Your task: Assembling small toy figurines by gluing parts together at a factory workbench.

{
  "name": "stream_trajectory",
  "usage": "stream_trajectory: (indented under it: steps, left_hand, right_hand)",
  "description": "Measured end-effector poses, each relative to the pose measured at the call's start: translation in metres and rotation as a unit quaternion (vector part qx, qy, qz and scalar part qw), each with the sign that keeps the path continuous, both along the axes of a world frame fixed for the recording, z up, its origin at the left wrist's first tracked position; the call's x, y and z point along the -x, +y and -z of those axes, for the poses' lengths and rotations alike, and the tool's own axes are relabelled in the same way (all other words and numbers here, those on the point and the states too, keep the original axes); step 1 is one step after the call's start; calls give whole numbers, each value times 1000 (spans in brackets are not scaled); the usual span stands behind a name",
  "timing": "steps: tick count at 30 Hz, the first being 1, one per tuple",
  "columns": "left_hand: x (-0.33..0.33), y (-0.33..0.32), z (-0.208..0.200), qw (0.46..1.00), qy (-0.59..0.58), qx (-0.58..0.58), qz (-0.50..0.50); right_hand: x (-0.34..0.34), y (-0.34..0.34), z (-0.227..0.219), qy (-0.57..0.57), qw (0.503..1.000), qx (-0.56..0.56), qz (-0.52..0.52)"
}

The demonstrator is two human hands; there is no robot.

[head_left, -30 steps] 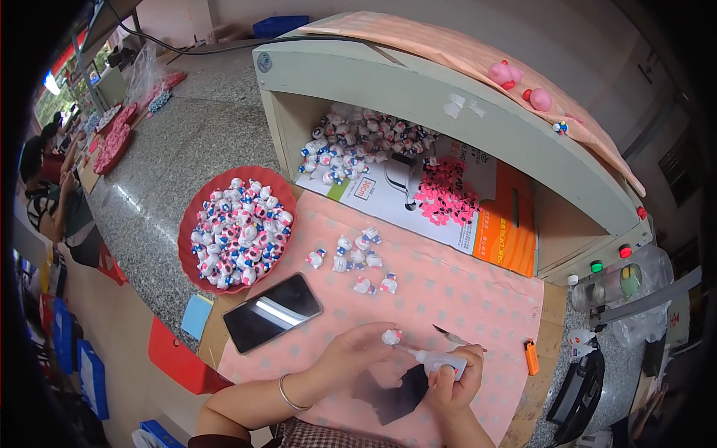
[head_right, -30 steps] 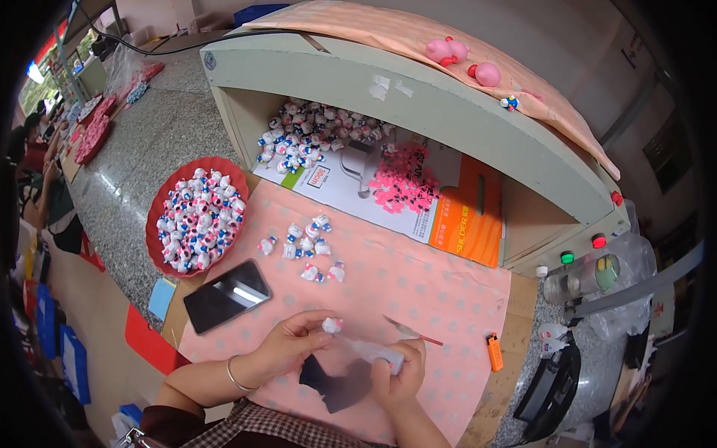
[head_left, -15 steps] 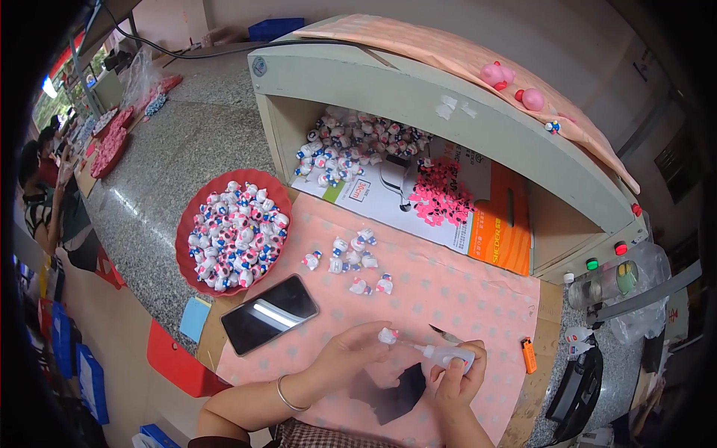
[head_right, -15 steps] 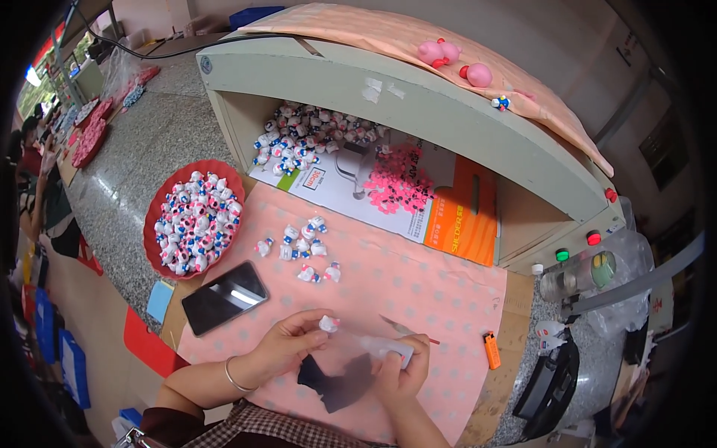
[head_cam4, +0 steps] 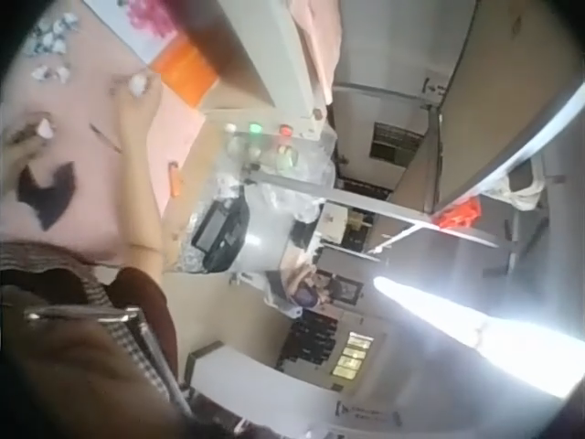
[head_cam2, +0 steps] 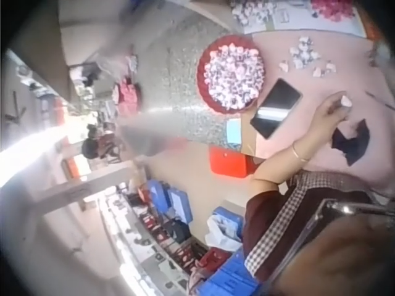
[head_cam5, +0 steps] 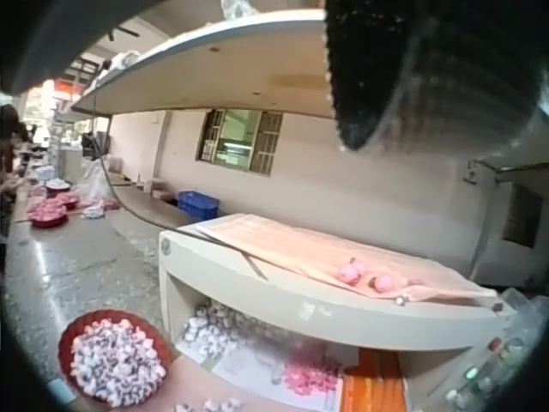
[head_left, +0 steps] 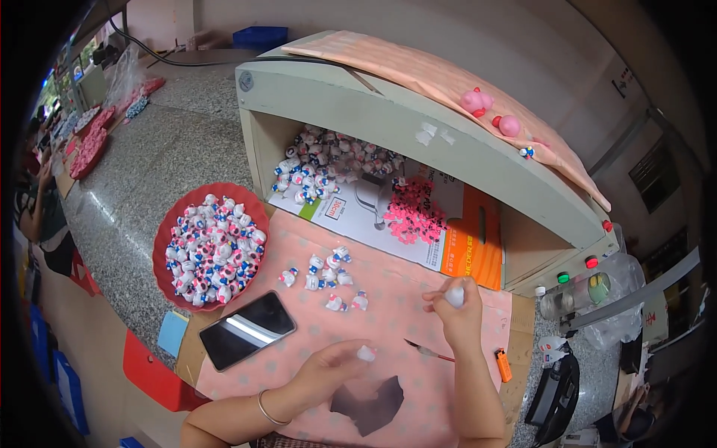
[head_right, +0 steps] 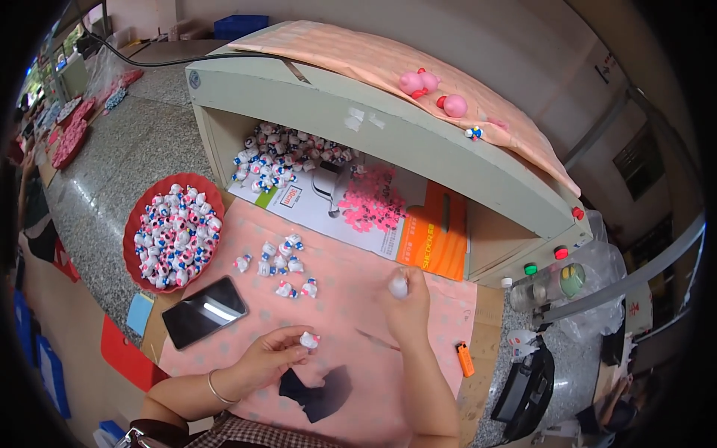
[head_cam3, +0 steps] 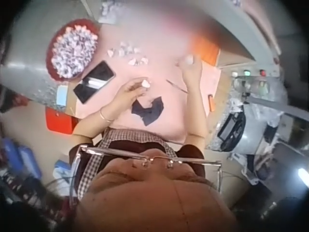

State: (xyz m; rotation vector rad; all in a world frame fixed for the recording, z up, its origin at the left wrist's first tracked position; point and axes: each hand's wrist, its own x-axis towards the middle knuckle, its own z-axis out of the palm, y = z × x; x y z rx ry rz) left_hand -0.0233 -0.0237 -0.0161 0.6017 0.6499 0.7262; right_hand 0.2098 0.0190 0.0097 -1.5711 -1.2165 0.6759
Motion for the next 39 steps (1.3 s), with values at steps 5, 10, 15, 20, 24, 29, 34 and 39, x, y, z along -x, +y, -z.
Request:
stream_trajectory:
  steps: [5, 10, 15, 20, 24, 29, 34, 39]
  left_hand:
    - [9, 0, -6, 1000, -5, 16, -23]
    - [13, 1, -6, 999, -11, 26, -27]
    - [14, 2, -6, 999, 6, 39, -25]
    - [7, 4, 2, 1000, 29, 0, -9]
    - [7, -2, 8, 999, 45, -30, -7]
    - [-9, -10, 7, 989, 94, -114, 28]
    - [-18, -16, 21, 975, 103, -196, 22]
    - [-20, -14, 28, 958, 134, -251, 30]
  right_hand:
    - [10, 77, 8, -308, 951, -29, 20]
    - [17, 91, 8, -411, 907, 77, -41]
    - [14, 73, 17, -426, 900, 57, -66]
    - [-7, 43, 24, -326, 940, -76, -64]
    - [27, -35, -17, 136, 984, 111, -43]
    - [45, -96, -7, 269, 947, 144, -102]
    - [51, -98, 4, 266, 936, 206, -106]
    - [48, -99, 16, 234, 942, 215, -112]
